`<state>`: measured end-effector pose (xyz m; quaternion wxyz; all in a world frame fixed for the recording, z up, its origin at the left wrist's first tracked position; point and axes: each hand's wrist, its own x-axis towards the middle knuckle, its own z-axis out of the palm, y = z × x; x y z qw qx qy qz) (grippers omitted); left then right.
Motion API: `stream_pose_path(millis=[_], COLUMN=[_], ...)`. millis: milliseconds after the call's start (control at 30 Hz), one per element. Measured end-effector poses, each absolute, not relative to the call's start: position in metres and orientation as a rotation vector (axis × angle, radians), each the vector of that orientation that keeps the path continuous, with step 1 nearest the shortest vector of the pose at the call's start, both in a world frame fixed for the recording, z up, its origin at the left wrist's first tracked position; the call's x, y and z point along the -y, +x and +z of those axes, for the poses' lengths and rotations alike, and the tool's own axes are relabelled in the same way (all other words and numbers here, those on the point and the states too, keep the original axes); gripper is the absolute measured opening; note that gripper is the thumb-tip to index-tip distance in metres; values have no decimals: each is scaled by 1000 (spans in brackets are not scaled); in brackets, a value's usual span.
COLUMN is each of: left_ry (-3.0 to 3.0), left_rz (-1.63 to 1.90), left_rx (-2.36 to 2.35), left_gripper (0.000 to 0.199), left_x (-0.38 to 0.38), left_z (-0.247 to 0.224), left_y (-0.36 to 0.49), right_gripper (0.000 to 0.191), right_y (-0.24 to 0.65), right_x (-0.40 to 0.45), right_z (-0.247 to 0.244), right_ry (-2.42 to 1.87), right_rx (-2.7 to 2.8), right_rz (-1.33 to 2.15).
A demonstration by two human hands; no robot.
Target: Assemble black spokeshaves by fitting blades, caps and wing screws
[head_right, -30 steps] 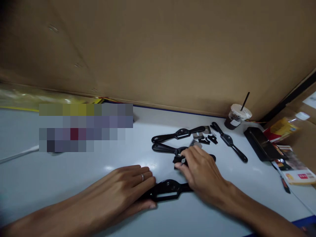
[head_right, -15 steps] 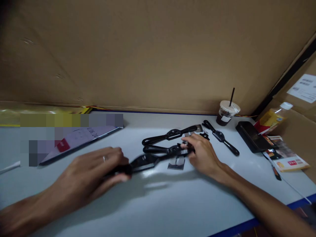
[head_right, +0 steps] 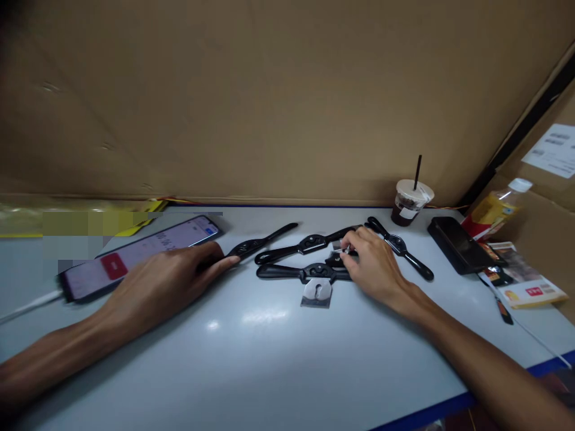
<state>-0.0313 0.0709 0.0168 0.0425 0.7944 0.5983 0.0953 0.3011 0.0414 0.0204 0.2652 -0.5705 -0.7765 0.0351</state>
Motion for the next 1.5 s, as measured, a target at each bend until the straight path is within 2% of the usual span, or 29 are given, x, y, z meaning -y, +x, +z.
stream_pose_path(millis=[133, 233, 367, 600, 800, 1133, 1333, 1433, 1500], left_ry=[2435, 2459, 2501, 2618, 2653, 2711, 2649, 2651, 2704], left_rz=[369, 551, 802, 896, 880, 843, 936, 1015, 1046], left_rx=[-1823, -1716, -1508, -1351, -1174, -976, -978, -965, -913], left_gripper=[47, 49, 61, 59, 55, 45, 40, 43, 46], left_x=[-76, -80, -82, -66, -45, -31, -25, -19, -14], left_z=[6, -5, -11, -4, -6, -5, 0, 5, 8], left_y=[-35, -37, -38, -28, -18, -10, -6, -5, -5], right_gripper=[11, 14, 19, 36, 33, 18, 13, 12, 9], right_y=[323, 343, 367, 389, 389, 398, 367, 335, 312], right_x=[-58, -66, -65, -61, -67, -68, -58, -40, -24], right_z=[32, 43, 55, 58, 51, 47, 58, 62, 61], right_ry=[-1669, -1827, -2111, -2471, -2539, -2317, -2064, -1854, -1559], right_rx=[2029, 1956, 1917, 2049, 2100, 2144, 2045, 2113, 2220], right_rz=[3, -121, -232, -86, -3, 31, -64, 71, 365])
